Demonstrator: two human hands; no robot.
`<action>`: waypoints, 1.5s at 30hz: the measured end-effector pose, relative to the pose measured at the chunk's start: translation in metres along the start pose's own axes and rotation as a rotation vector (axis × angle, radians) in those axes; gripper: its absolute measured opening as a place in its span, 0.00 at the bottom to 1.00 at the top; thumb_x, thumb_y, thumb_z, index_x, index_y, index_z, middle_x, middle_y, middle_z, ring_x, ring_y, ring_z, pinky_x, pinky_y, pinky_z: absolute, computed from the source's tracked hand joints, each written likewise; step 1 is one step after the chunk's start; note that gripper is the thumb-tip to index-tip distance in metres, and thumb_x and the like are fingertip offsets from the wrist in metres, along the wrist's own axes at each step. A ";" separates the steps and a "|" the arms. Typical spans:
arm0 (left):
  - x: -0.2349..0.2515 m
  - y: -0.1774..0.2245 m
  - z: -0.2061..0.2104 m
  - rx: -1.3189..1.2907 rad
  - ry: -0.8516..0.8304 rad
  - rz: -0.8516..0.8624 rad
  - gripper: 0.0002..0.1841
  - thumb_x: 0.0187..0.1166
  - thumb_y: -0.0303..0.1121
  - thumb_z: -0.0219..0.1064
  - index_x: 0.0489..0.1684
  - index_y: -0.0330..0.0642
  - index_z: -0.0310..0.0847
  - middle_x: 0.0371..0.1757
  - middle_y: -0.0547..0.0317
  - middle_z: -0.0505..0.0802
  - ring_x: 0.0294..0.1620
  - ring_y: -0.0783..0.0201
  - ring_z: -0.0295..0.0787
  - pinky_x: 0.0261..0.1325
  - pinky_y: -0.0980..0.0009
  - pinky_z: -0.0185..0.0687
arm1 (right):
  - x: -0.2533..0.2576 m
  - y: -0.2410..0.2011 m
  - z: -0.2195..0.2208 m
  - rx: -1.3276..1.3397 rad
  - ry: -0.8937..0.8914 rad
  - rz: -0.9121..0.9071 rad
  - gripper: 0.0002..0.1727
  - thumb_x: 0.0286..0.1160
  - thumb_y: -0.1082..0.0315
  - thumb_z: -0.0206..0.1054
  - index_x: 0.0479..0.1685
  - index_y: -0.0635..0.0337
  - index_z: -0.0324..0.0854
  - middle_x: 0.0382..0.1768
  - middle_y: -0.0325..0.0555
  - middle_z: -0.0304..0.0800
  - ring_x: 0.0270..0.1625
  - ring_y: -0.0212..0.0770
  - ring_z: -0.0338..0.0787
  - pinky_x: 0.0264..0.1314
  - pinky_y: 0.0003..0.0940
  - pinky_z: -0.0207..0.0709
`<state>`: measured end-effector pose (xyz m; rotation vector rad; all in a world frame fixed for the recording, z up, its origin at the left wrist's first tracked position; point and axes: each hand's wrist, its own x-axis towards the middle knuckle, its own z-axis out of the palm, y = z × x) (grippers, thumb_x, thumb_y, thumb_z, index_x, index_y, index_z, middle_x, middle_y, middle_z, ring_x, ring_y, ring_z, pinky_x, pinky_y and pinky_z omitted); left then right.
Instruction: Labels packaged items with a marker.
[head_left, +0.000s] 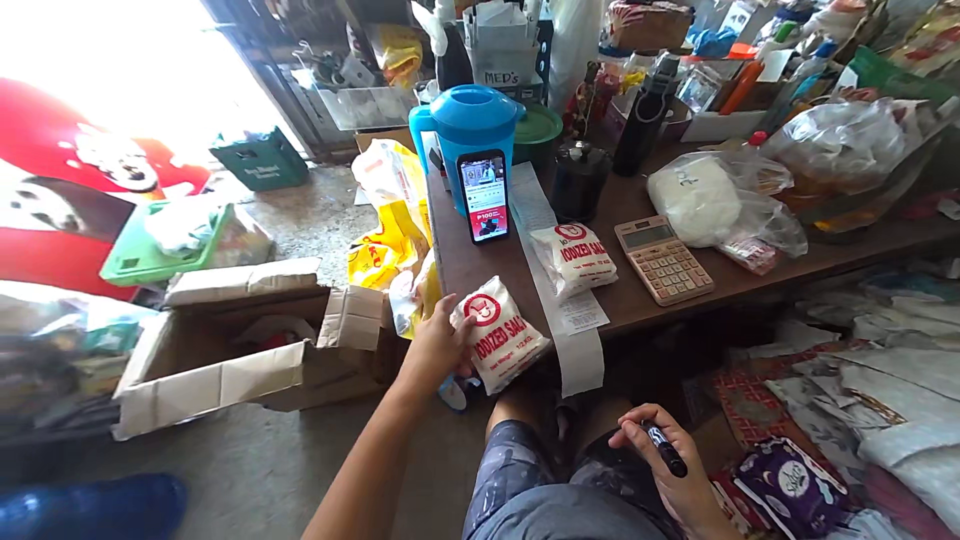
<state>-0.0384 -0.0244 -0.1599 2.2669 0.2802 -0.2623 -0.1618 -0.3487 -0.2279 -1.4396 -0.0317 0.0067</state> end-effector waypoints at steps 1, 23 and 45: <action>-0.007 -0.002 0.004 0.066 0.115 0.056 0.29 0.89 0.41 0.60 0.87 0.43 0.62 0.27 0.50 0.89 0.22 0.57 0.87 0.32 0.56 0.87 | 0.001 -0.001 0.002 0.009 0.000 -0.008 0.05 0.80 0.67 0.69 0.48 0.55 0.85 0.36 0.43 0.96 0.37 0.36 0.97 0.47 0.28 0.91; 0.034 -0.021 0.055 -0.129 0.267 0.469 0.19 0.90 0.38 0.56 0.72 0.52 0.85 0.82 0.60 0.81 0.84 0.48 0.70 0.78 0.35 0.58 | 0.112 -0.041 0.085 0.210 -0.248 -0.119 0.21 0.93 0.51 0.51 0.62 0.57 0.80 0.62 0.45 0.93 0.31 0.35 0.95 0.36 0.30 0.92; 0.052 -0.035 0.054 -0.359 0.428 0.572 0.11 0.86 0.30 0.62 0.56 0.39 0.90 0.59 0.53 0.93 0.62 0.57 0.85 0.70 0.55 0.75 | 0.180 -0.007 0.155 -0.015 -0.257 -0.187 0.05 0.81 0.68 0.67 0.35 0.55 0.80 0.26 0.35 0.84 0.22 0.24 0.79 0.24 0.18 0.76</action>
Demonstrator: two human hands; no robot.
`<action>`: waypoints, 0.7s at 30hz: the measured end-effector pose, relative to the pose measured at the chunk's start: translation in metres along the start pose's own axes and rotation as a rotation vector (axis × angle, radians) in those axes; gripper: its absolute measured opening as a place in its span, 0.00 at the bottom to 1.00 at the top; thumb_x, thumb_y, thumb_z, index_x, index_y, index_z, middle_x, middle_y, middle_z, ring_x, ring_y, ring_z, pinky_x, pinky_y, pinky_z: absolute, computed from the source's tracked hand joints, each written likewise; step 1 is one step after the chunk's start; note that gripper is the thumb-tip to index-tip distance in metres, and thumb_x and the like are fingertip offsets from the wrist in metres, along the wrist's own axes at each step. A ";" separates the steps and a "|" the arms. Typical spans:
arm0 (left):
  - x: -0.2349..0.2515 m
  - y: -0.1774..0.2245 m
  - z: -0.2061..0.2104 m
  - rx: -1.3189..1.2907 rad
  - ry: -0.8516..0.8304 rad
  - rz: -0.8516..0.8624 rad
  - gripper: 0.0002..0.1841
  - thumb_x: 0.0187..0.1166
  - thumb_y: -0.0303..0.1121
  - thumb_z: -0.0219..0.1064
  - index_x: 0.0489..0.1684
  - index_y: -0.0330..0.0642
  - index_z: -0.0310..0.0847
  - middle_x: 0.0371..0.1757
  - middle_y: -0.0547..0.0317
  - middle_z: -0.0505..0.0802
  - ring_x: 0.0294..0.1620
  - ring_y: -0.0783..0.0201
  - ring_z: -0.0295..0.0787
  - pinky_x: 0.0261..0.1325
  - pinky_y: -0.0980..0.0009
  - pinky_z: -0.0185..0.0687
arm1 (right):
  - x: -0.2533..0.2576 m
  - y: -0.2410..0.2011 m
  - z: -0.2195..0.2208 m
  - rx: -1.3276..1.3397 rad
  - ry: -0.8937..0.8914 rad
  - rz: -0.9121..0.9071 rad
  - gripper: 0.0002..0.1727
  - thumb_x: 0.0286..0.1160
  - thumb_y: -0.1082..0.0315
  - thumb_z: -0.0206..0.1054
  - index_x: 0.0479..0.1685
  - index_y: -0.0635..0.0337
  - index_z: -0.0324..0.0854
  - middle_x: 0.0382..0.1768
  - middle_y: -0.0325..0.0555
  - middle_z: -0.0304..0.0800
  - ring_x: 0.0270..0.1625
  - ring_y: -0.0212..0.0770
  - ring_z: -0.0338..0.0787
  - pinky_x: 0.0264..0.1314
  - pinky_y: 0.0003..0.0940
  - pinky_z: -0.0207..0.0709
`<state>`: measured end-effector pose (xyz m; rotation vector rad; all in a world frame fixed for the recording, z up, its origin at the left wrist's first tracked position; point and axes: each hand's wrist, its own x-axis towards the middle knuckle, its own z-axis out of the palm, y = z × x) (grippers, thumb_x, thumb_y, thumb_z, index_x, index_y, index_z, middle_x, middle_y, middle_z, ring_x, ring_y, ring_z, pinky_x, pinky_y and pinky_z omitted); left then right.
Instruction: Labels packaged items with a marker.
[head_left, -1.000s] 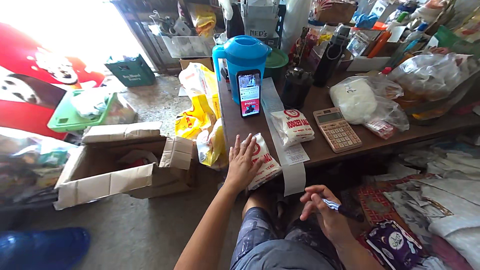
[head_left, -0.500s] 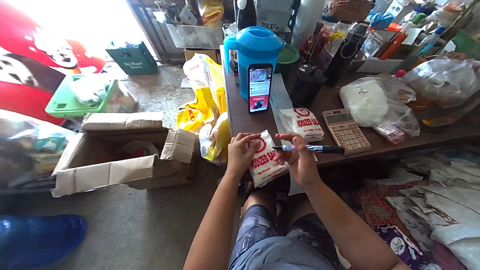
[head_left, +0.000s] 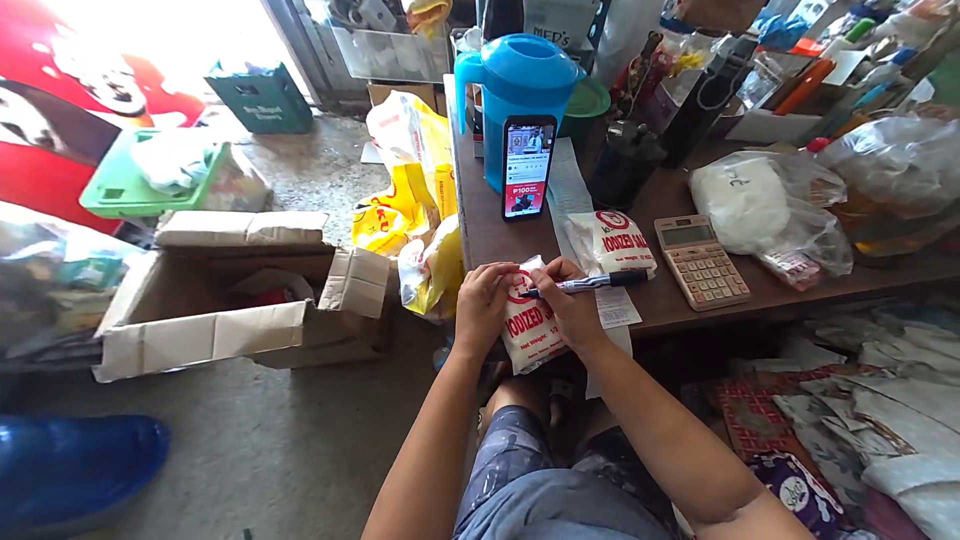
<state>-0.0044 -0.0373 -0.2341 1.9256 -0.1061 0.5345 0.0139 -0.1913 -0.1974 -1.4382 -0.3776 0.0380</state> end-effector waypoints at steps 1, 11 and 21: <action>0.000 0.001 0.000 0.018 0.004 -0.008 0.11 0.86 0.30 0.62 0.56 0.40 0.90 0.58 0.53 0.93 0.62 0.55 0.85 0.70 0.54 0.74 | 0.001 -0.001 0.001 -0.033 -0.002 -0.002 0.07 0.79 0.68 0.69 0.32 0.54 0.79 0.23 0.35 0.82 0.20 0.24 0.78 0.23 0.17 0.74; 0.001 0.000 -0.002 0.005 -0.017 -0.035 0.11 0.86 0.30 0.62 0.54 0.43 0.91 0.60 0.59 0.92 0.66 0.58 0.81 0.74 0.54 0.68 | 0.005 0.004 0.009 -0.211 -0.023 -0.098 0.12 0.71 0.70 0.75 0.24 0.56 0.78 0.19 0.35 0.80 0.19 0.26 0.76 0.21 0.20 0.70; 0.001 0.000 -0.002 -0.004 -0.015 -0.021 0.11 0.86 0.30 0.62 0.54 0.42 0.91 0.60 0.59 0.93 0.66 0.58 0.81 0.74 0.54 0.68 | 0.006 0.004 0.008 -0.309 -0.066 -0.120 0.13 0.69 0.71 0.73 0.20 0.55 0.75 0.17 0.36 0.76 0.19 0.28 0.74 0.20 0.22 0.68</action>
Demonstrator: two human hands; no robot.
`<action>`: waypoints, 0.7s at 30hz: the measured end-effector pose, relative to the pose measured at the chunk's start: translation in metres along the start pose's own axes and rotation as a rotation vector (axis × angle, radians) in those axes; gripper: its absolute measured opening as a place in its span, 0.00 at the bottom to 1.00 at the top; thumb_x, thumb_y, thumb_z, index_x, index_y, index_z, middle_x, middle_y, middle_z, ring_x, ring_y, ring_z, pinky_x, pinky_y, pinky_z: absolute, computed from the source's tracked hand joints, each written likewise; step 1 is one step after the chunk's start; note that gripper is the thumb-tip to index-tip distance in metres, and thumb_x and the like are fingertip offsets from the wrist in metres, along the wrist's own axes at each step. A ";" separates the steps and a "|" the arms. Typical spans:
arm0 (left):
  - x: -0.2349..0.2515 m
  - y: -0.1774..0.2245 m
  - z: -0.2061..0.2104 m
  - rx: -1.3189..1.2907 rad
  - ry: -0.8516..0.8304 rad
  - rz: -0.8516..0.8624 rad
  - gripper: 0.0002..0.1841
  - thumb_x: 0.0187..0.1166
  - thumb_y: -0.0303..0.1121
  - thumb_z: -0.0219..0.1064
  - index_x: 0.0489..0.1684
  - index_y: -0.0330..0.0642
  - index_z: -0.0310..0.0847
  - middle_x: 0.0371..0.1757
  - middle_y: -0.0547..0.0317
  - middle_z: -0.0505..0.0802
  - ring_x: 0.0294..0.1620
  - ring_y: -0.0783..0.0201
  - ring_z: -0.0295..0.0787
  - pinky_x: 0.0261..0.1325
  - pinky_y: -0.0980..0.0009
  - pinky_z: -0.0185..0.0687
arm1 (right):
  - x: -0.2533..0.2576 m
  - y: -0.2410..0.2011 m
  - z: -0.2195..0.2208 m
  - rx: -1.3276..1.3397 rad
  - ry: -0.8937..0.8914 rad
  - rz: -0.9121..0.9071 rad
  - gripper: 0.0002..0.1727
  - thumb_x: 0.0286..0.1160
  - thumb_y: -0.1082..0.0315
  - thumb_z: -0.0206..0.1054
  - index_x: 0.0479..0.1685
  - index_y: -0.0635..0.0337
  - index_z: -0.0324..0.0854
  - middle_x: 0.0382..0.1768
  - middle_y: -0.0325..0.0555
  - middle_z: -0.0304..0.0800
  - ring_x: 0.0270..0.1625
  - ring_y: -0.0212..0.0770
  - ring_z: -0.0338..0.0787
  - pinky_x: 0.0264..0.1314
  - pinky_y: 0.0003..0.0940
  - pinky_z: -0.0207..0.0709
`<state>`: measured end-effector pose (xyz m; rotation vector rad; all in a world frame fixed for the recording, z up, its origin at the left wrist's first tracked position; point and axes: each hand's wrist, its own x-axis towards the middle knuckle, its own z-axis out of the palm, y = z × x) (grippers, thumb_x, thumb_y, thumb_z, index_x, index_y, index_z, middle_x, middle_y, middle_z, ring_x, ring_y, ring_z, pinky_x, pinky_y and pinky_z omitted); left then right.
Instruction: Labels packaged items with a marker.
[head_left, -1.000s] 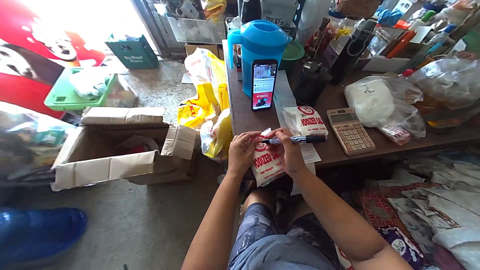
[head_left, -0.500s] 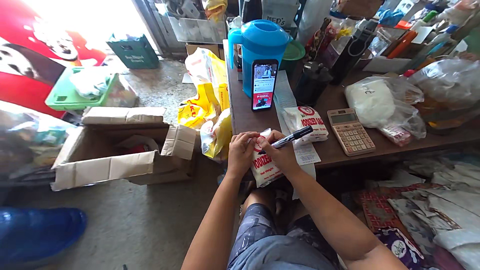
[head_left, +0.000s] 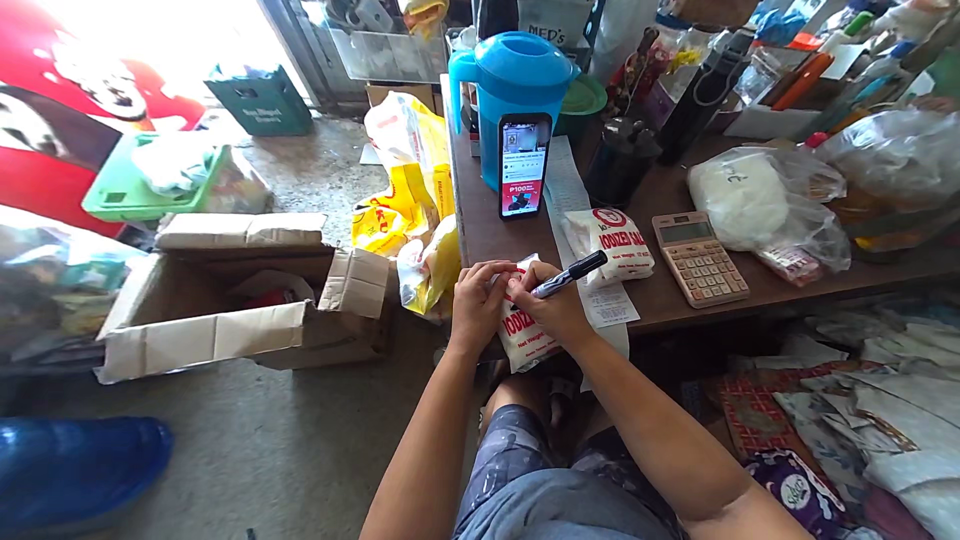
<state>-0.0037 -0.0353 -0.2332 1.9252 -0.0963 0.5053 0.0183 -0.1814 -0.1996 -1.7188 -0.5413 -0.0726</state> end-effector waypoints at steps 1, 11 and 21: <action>0.000 0.000 0.000 0.001 0.000 -0.001 0.11 0.86 0.30 0.62 0.54 0.42 0.91 0.60 0.59 0.93 0.66 0.58 0.82 0.74 0.54 0.68 | 0.000 -0.001 0.000 0.008 -0.001 0.009 0.13 0.69 0.71 0.72 0.20 0.55 0.75 0.17 0.35 0.76 0.18 0.27 0.74 0.20 0.21 0.67; 0.000 -0.001 -0.001 0.009 -0.003 0.005 0.11 0.86 0.32 0.62 0.54 0.44 0.91 0.59 0.60 0.93 0.65 0.59 0.81 0.73 0.56 0.68 | 0.000 0.001 0.002 0.042 0.062 -0.017 0.12 0.72 0.71 0.71 0.22 0.56 0.75 0.19 0.35 0.78 0.19 0.26 0.74 0.21 0.20 0.68; 0.000 -0.001 -0.001 0.010 -0.010 -0.010 0.11 0.87 0.32 0.62 0.55 0.43 0.91 0.60 0.59 0.93 0.66 0.58 0.81 0.74 0.53 0.68 | -0.001 0.003 0.000 -0.001 0.052 -0.031 0.12 0.70 0.71 0.70 0.21 0.56 0.75 0.18 0.36 0.77 0.19 0.27 0.74 0.21 0.21 0.68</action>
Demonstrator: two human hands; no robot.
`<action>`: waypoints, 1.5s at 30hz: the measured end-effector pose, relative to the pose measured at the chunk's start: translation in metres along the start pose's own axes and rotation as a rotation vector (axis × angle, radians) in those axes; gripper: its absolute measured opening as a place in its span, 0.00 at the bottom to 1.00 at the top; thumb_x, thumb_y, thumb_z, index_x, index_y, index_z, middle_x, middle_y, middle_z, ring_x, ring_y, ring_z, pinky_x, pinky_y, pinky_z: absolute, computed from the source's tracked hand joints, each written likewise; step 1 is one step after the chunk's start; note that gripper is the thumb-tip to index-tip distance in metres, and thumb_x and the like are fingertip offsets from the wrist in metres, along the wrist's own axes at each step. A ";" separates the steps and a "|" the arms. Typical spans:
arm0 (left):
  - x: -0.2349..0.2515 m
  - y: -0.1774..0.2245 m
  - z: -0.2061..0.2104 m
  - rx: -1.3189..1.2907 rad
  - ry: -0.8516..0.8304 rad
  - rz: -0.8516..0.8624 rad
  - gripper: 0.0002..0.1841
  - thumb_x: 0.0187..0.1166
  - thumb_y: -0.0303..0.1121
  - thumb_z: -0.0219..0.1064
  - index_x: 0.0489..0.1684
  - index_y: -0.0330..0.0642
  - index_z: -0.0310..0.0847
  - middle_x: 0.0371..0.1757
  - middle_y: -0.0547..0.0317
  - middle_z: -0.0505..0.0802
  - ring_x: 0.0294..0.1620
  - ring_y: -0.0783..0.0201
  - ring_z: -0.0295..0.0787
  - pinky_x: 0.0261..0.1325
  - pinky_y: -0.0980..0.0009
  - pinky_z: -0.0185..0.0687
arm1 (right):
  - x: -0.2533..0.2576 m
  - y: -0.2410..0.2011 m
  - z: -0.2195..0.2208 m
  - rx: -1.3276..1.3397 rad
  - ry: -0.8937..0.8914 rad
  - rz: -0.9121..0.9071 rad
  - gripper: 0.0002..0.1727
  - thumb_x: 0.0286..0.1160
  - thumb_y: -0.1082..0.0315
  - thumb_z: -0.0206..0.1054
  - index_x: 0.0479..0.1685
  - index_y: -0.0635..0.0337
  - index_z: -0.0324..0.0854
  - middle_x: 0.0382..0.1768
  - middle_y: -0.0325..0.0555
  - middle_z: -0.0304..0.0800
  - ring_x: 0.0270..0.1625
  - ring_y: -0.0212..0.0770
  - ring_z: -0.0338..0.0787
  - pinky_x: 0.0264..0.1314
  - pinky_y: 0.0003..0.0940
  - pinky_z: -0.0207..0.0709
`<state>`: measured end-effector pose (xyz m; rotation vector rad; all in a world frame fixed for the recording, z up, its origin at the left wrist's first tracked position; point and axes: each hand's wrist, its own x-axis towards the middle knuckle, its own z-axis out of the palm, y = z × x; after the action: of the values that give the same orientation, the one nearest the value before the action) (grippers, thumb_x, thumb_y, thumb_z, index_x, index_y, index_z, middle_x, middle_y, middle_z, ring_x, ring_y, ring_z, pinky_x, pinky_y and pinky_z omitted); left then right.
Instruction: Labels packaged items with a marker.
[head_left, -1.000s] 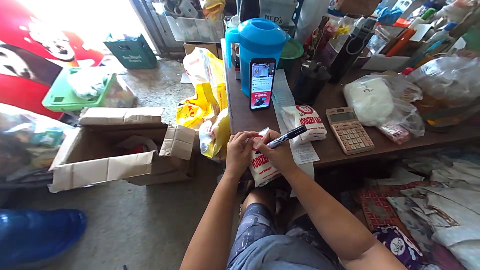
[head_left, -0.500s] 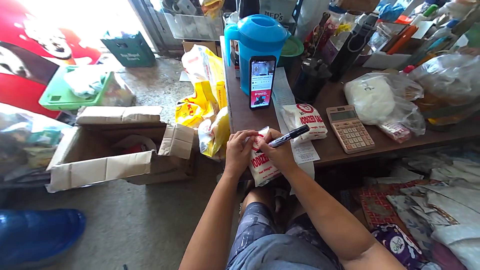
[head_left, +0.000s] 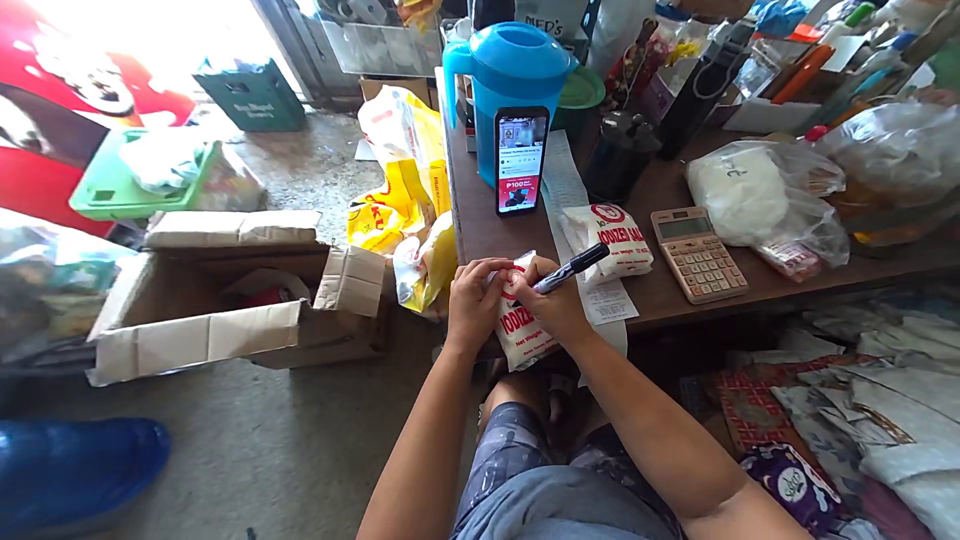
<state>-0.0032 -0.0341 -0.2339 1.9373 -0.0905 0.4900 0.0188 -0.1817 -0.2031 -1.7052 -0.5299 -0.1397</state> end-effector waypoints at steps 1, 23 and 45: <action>0.000 0.000 0.000 0.002 0.001 -0.002 0.11 0.87 0.33 0.62 0.55 0.43 0.91 0.60 0.60 0.93 0.66 0.58 0.81 0.73 0.54 0.68 | 0.000 -0.001 0.000 -0.006 0.016 0.010 0.12 0.70 0.71 0.70 0.21 0.55 0.74 0.18 0.35 0.75 0.18 0.26 0.72 0.20 0.21 0.66; 0.000 -0.001 -0.001 -0.003 0.005 0.008 0.11 0.86 0.32 0.63 0.54 0.42 0.91 0.59 0.58 0.93 0.64 0.59 0.82 0.72 0.56 0.70 | -0.001 0.000 0.001 0.053 0.000 0.002 0.12 0.72 0.71 0.71 0.22 0.57 0.76 0.20 0.38 0.80 0.20 0.28 0.76 0.22 0.22 0.71; 0.001 0.000 -0.001 -0.052 0.004 -0.032 0.12 0.89 0.32 0.59 0.57 0.43 0.90 0.59 0.60 0.92 0.65 0.62 0.83 0.72 0.59 0.71 | -0.002 0.000 -0.002 0.189 0.056 0.081 0.11 0.74 0.71 0.69 0.24 0.55 0.77 0.19 0.36 0.78 0.19 0.26 0.74 0.21 0.19 0.69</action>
<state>-0.0022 -0.0328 -0.2333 1.8844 -0.0685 0.4660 0.0178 -0.1842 -0.2036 -1.5317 -0.4182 -0.0759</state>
